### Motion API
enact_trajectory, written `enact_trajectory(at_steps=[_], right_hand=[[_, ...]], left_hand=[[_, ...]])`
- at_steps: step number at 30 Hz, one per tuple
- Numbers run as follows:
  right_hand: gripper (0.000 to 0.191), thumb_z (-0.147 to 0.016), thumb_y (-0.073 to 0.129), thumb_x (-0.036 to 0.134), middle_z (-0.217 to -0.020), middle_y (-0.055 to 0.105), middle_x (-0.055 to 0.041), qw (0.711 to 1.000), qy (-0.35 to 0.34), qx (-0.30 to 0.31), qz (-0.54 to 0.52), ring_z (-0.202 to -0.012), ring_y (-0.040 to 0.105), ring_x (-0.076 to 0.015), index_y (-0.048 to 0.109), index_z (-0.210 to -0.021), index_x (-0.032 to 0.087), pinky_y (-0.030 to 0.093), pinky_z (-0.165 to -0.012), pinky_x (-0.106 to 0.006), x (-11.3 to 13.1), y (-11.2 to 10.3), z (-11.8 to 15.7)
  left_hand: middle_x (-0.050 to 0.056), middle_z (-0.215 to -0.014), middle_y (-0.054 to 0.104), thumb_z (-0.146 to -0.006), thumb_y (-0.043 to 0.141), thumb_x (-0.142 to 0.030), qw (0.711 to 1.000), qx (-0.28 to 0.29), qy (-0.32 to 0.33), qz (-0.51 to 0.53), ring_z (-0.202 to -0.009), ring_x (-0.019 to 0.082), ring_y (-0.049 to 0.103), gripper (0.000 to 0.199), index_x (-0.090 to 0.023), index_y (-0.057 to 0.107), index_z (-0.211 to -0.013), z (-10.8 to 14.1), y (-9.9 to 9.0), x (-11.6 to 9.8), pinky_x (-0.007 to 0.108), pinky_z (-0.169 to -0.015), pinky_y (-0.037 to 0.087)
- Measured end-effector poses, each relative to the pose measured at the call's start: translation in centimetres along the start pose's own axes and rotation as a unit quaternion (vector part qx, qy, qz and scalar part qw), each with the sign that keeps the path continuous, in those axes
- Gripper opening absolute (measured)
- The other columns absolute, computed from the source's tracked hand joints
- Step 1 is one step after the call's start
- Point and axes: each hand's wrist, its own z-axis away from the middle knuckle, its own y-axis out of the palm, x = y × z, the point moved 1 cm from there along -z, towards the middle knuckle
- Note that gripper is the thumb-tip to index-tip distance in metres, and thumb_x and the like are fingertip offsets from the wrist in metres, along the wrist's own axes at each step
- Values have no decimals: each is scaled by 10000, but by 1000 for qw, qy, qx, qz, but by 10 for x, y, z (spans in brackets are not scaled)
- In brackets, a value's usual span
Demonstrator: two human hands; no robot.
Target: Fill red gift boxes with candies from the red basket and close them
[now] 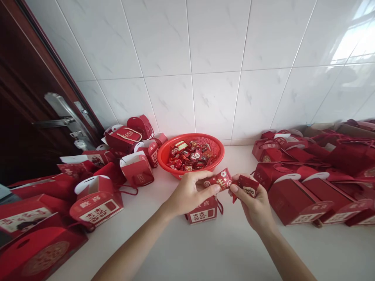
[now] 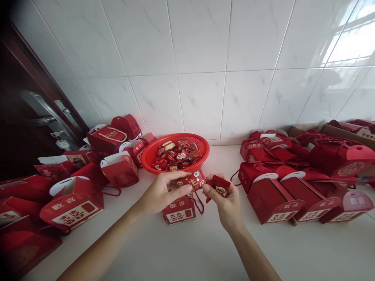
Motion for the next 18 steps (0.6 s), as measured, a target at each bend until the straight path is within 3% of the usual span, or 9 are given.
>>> enact_trajectory(at_steps=[3, 6, 12, 18], right_hand=[[247, -706, 883, 336, -767, 643, -3, 1000, 2, -5, 16, -650, 542, -136, 744, -886, 240, 458, -562, -254, -4, -4, 2], [247, -713, 876, 355, -770, 644, -11, 1000, 8, -2, 21, -657, 539, -142, 738, -874, 228, 460, -567, -259, -5, -3, 6], [270, -695, 883, 366, -703, 607, 3, 999, 40, 18, 15, -624, 536, -138, 723, -847, 212, 446, -535, -251, -3, 4, 10], [293, -644, 914, 331, -697, 625, 13, 998, 48, 47, 19, -594, 502, -125, 716, -830, 221, 430, -531, -247, -6, 11, 16]], left_hand=[[64, -889, 773, -873, 701, -391, 1000, -8, -4, -19, -845, 238, 727, 231, -184, 790, -924, -2, 3, 1, 276, -707, 563], [69, -885, 766, -842, 735, -401, 999, -33, 7, -17, -848, 242, 712, 234, -174, 786, -827, -4, 4, 2, 278, -721, 558], [60, -920, 766, -914, 657, -402, 999, -30, 14, 6, -842, 209, 709, 250, -190, 783, -960, -2, 5, -2, 254, -728, 556], [66, -912, 788, -879, 706, -387, 997, -66, 11, 43, -851, 233, 738, 229, -190, 776, -972, -2, 10, 1, 297, -766, 590]])
